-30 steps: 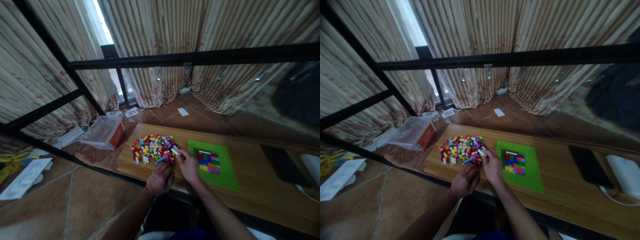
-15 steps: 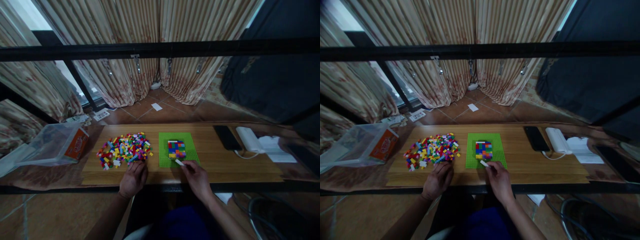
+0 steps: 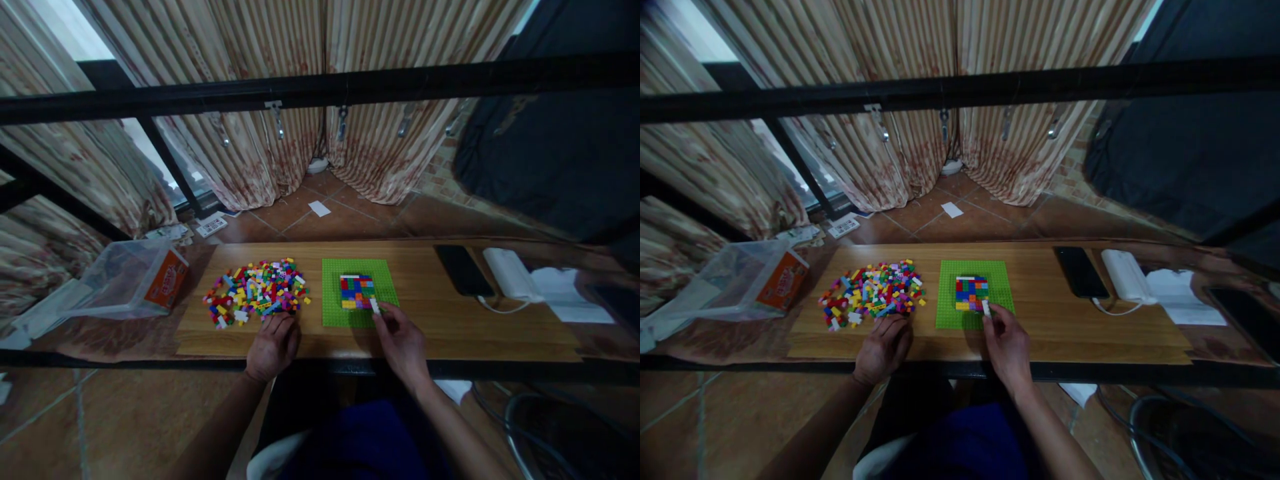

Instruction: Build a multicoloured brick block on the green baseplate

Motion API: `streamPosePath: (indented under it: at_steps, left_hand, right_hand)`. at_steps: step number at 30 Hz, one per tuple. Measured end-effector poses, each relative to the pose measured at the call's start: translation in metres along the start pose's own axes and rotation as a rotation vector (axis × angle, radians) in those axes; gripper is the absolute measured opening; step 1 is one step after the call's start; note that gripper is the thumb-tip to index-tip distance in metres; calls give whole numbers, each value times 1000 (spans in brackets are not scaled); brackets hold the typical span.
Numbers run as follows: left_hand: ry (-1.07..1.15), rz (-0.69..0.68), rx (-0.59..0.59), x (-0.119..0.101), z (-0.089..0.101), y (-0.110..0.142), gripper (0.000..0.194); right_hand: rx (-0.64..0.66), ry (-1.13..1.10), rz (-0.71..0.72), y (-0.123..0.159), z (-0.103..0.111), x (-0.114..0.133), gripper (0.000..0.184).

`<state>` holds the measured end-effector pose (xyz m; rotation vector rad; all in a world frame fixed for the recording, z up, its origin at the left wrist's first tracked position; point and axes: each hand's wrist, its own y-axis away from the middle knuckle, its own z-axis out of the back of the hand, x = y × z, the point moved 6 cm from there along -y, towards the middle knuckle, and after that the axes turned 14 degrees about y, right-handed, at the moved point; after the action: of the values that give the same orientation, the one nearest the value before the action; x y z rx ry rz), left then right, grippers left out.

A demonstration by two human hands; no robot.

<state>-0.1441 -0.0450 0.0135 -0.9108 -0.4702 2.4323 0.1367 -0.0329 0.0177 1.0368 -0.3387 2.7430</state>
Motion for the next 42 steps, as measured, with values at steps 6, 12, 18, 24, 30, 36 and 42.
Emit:
streamPosePath:
  at_steps: [6, 12, 18, 24, 30, 36, 42]
  left_hand:
    - [26, 15, -9, -3, 0, 2, 15]
    - [-22, 30, -33, -1, -1, 8, 11]
    - [-86, 17, -6, -1, -5, 9, 16]
    - [-77, 16, -2, -1, -5, 9, 12]
    - [-84, 25, -10, 0, -5, 10, 12]
    - [-86, 22, -19, 0, -4, 9, 13]
    - [-97, 38, 0, 3, -4, 9, 10]
  right_hand:
    - [127, 3, 216, 19, -28, 35, 31]
    - [207, 195, 387, 31, -76, 79, 26]
    - [254, 406, 485, 23, -112, 102, 16]
    - [281, 335, 582, 7, -116, 122, 22]
    - [260, 468, 415, -45, -122, 129, 27]
    - [315, 554, 307, -61, -139, 142, 29]
    - [316, 513, 200, -52, -149, 147, 21]
